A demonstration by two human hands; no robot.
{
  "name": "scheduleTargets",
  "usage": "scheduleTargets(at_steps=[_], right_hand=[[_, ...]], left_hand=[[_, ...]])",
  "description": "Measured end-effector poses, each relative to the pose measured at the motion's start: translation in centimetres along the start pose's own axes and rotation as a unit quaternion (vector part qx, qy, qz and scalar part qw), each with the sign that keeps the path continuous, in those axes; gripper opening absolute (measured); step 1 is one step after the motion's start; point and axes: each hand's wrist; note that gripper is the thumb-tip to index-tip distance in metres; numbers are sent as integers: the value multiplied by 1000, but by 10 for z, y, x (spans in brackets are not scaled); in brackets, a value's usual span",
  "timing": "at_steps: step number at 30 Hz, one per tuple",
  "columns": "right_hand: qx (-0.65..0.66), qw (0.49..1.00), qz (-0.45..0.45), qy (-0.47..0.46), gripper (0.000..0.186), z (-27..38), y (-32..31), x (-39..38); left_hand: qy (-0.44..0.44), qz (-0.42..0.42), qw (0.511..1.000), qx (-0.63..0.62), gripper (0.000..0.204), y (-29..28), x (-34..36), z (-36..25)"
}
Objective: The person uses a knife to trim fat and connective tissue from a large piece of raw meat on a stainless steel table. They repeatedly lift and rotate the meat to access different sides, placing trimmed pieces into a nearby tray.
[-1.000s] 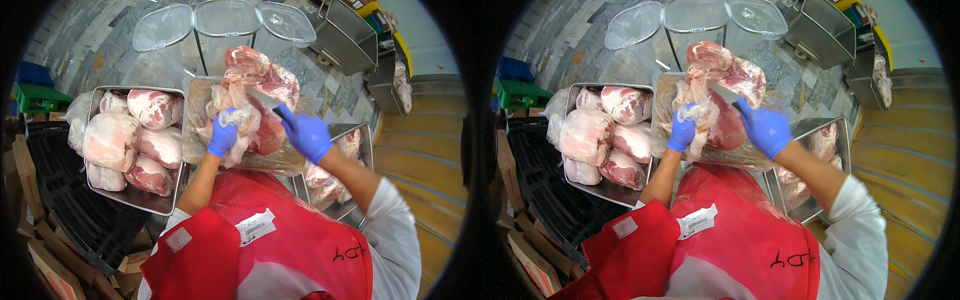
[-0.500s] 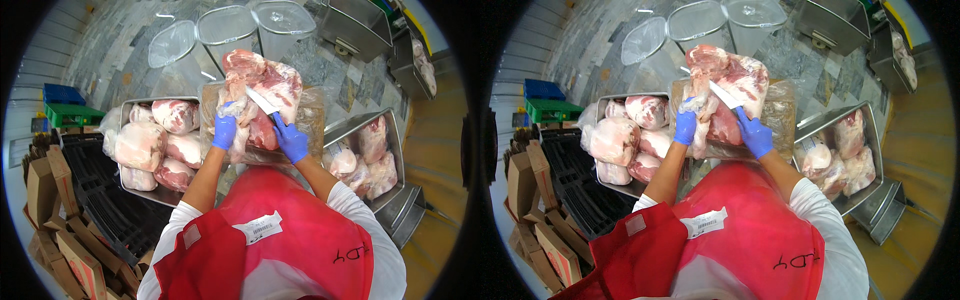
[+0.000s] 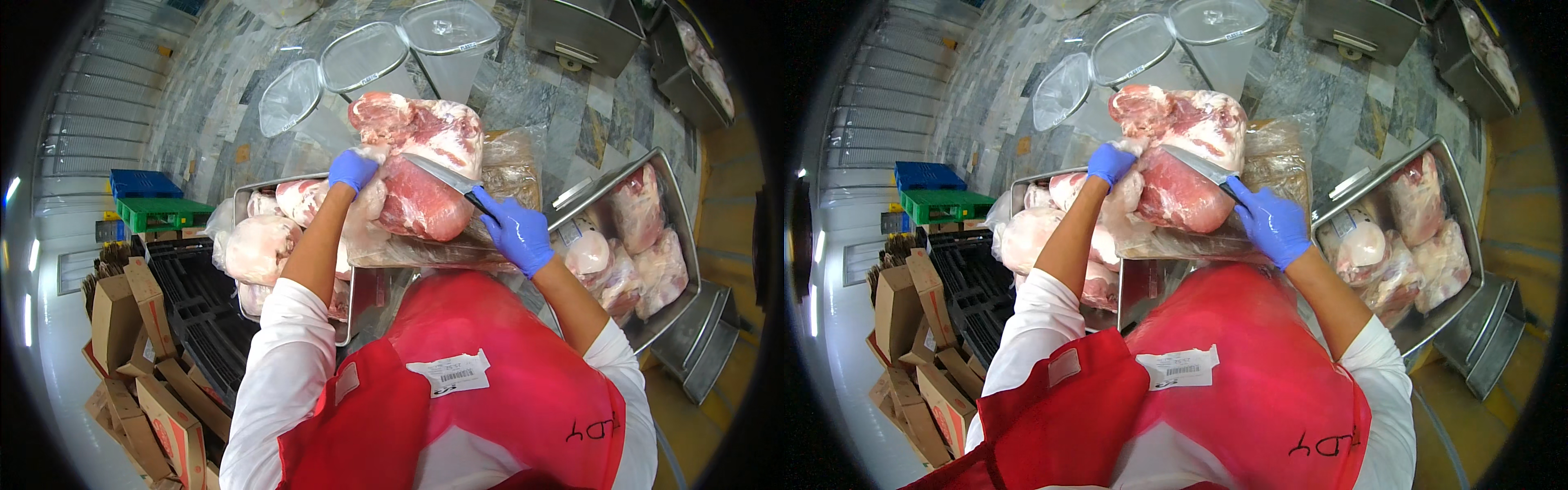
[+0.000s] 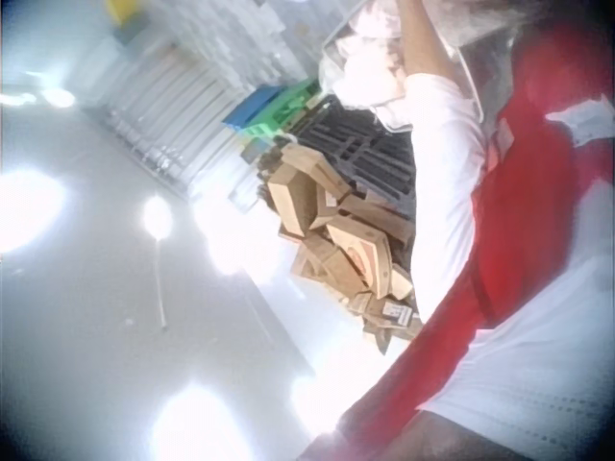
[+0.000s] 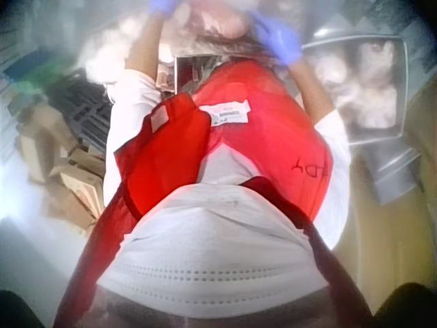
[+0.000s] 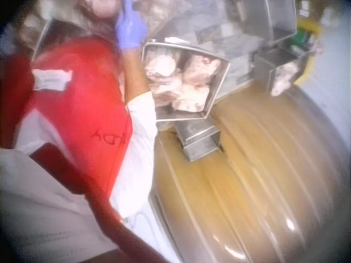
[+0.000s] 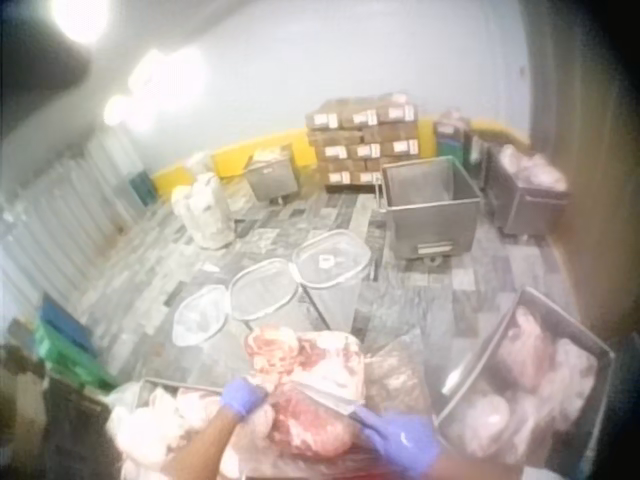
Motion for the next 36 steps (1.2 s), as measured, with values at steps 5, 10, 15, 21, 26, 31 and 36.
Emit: scheduleTargets(at_steps=[5,10,15,21,26,31,36], right_hand=[[-6,997,-56,-48,45,0,-25,26],[-23,997,3,-75,37,16,-36,76],[-102,981,39,-163,26,34,-54,126],[-149,967,88,-190,25,61,-61,160],[-96,982,61,-152,33,38,-47,136],[12,999,43,-7,56,-23,-9,33],[85,987,-3,133,60,-73,23,-84]], left_hand=[[-259,-83,761,-589,34,46,11,23],[-330,-63,570,-750,30,63,-3,67],[-342,-93,524,-775,32,34,-55,54],[-186,-50,442,-876,26,44,-88,188],[-232,-114,470,-844,32,-64,-106,175],[-251,-180,514,-800,36,-130,-87,172],[-73,-179,587,-786,28,-240,-23,125]])
Point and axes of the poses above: each hand's wrist, its own x-axis towards the middle knuckle, its own y-axis out of the palm, z = x × y, and after that the axes turned 13 degrees about -z, right-handed
